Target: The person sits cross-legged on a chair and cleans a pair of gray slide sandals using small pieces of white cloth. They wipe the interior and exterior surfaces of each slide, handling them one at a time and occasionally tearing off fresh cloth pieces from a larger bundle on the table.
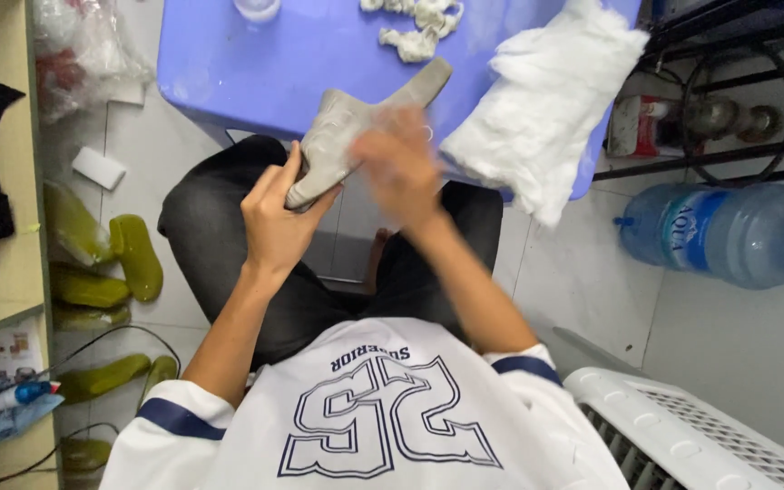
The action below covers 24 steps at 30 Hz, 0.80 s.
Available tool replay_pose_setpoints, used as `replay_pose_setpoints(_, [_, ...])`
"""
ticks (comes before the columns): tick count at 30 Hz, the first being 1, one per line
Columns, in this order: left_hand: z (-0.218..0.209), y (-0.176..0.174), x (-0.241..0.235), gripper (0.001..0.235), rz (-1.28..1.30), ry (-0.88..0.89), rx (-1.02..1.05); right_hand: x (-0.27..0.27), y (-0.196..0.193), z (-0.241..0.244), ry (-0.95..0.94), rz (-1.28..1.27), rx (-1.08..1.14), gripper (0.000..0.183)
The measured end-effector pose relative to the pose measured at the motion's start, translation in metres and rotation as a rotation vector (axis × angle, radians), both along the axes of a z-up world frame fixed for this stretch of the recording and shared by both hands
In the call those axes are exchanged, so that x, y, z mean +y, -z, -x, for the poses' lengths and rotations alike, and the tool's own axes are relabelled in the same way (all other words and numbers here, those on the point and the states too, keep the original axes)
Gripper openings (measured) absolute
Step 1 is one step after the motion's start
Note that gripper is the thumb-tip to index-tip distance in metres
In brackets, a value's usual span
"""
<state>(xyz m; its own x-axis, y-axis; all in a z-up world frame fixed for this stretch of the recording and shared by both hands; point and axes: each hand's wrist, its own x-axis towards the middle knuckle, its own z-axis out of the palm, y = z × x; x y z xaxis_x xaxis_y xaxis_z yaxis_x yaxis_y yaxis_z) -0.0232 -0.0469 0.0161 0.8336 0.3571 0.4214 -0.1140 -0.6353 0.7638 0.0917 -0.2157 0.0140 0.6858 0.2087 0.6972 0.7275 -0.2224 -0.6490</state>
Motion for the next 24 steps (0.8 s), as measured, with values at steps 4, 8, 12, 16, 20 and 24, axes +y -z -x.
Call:
replay_pose_setpoints(4, [-0.001, -0.003, 0.007, 0.072, 0.001, -0.031, -0.033, -0.029, -0.008, -0.048, 0.197, 0.033, -0.059, 0.004])
replay_pose_setpoints(8, [-0.009, -0.005, 0.017, 0.07, -0.056, -0.031, -0.021, 0.003, -0.028, 0.009, -0.124, -0.13, 0.193, 0.015])
replay_pose_setpoints(12, [-0.001, -0.007, 0.016, 0.074, -0.044, -0.029, -0.01, -0.018, -0.026, -0.023, 0.177, -0.046, 0.073, 0.012])
replay_pose_setpoints(16, [0.001, 0.001, 0.006, 0.07, -0.113, 0.002, -0.014, 0.0, -0.006, -0.002, -0.1, 0.008, 0.065, 0.021])
replay_pose_setpoints(20, [0.009, -0.007, 0.009, 0.076, -0.151, 0.072, 0.039, -0.035, 0.027, -0.066, 0.09, 0.17, 0.239, 0.021])
replay_pose_setpoints(24, [0.006, -0.005, 0.009, 0.08, -0.116, 0.062, 0.048, 0.008, -0.017, 0.006, -0.28, 0.053, 0.145, 0.017])
